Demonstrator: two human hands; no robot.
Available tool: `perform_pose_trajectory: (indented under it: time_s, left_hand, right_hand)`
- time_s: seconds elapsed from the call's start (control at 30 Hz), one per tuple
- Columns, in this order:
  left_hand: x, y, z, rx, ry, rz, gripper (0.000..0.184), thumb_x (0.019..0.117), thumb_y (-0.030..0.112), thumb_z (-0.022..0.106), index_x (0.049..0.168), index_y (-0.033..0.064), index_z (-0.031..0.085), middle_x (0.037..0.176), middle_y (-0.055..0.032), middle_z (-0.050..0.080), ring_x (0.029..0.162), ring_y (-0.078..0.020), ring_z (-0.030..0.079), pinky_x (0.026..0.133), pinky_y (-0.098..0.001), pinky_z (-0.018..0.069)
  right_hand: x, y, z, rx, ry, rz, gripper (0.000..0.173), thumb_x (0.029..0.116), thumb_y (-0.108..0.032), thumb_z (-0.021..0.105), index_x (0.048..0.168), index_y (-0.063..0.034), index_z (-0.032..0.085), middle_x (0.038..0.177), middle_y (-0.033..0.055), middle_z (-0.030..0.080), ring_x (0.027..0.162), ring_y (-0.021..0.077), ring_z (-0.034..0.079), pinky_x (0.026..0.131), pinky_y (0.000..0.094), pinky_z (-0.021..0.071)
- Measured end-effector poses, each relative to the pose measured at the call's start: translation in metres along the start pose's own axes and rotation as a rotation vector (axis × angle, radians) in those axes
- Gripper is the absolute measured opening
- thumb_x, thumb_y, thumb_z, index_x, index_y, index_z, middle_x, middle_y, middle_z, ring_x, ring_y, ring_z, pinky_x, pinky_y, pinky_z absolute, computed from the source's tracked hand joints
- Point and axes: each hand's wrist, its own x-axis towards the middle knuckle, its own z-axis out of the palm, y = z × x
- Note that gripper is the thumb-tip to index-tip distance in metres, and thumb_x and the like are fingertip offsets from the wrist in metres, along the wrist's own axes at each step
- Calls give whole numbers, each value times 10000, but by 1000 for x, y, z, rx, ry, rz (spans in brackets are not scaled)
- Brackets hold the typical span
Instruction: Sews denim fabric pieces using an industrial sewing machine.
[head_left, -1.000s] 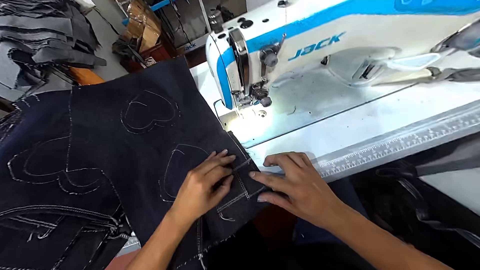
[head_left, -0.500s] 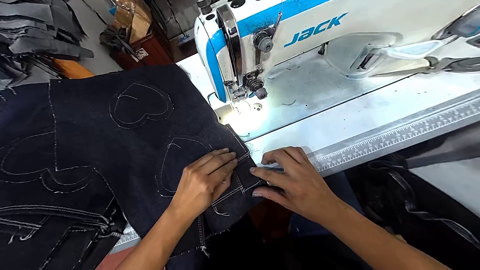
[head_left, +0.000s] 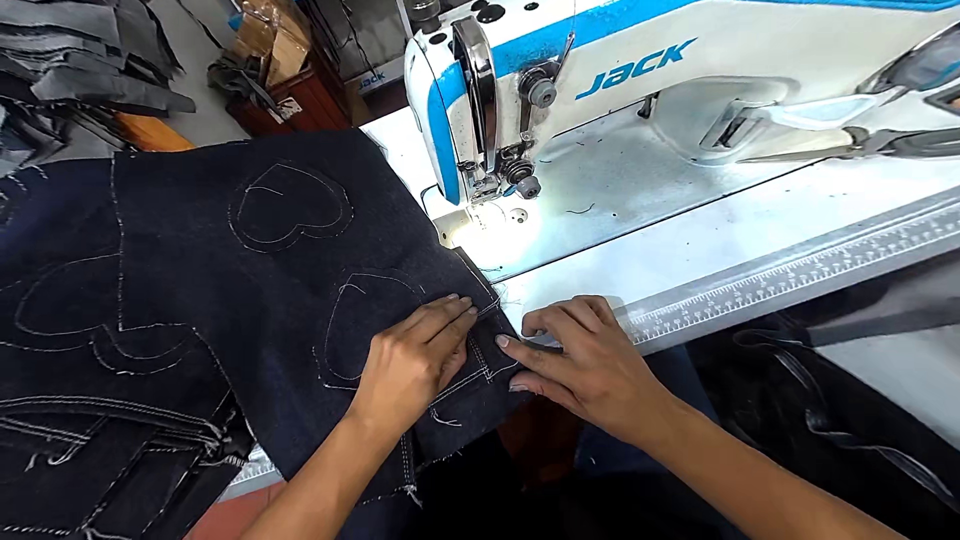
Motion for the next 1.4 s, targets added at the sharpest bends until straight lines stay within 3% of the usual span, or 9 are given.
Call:
perform_pose_trajectory:
  time_s: [0.23,0.37,0.77,0.87,0.93,1.07,1.2,1.3,1.4]
  left_hand:
    - [-1,1,-1,11,-11,16,253,1003,135,574,1145,115,783,1236,-29,741,1231,-152,665,1004,-297,567]
    - [-5,-1,-1,21,39,136,220,1007,105,584,1124,61,765,1175,-90,755,1192,-202,690,1018,-330,566]
    - [-5,-5,-9,11,-16,258,225,1017,89,565,1129,60,758,1188,-79,755,1188,-197,691,1029,-337,558]
    - [-5,-3,-9,38,-44,278,237,1022,80,550,1152,44,745,1192,-94,752,1190,-212,692,1038,-348,552]
    - [-3,-3,-11,10,-78,286,247,1024,77,539,1153,44,747,1194,-93,752,1195,-210,690,1039,-339,549]
    - [17,-27,-26,-179,-200,101,308,1071,250,507,1128,103,772,1209,-22,744,1213,-136,668,1034,-320,553]
    - [48,-78,-16,-84,-305,-244,430,1062,416,492,1314,143,708,1444,-24,623,1403,-277,523,1138,-574,426]
    - [61,-64,3,-64,-290,-256,410,1065,409,465,1361,226,681,1489,2,581,1450,-284,461,1149,-654,357]
    - [63,-55,23,-12,-272,-260,462,1074,455,373,1445,301,601,1568,17,498,1512,-316,360,1145,-744,242]
  right_hand:
    - [-3,0,1,-42,-8,-22,382,1044,-543,481,1294,-340,687,1064,23,641,992,204,594,906,442,431]
    - [-2,0,1,-19,14,-11,373,1026,-556,514,1253,-336,711,1049,18,639,1009,201,592,930,437,433]
    - [0,1,0,18,-2,10,370,1012,-555,545,1251,-329,714,1049,12,636,1006,192,584,925,421,435]
    - [0,0,0,-13,-16,-1,388,1028,-563,500,1255,-328,707,1191,8,659,1086,211,595,939,443,443]
    - [1,-1,0,-68,-56,-20,408,1048,-566,436,1234,-309,694,1389,-90,637,1238,183,580,980,453,429]
    - [12,-7,-7,-60,-152,-24,400,1049,-552,431,1130,-243,672,1391,-113,633,1256,185,586,957,469,462]
    - [17,-9,-10,-39,-187,-25,394,1084,-487,372,1247,-250,642,1359,-82,645,1189,201,609,919,454,470]
    - [9,-5,-17,-29,-163,9,341,1097,-362,374,1276,-272,650,1310,-84,667,1139,207,619,910,457,473]
    - [2,-1,-20,-53,-145,69,349,1091,-370,387,1316,-315,647,1343,-115,653,1146,198,611,914,455,459]
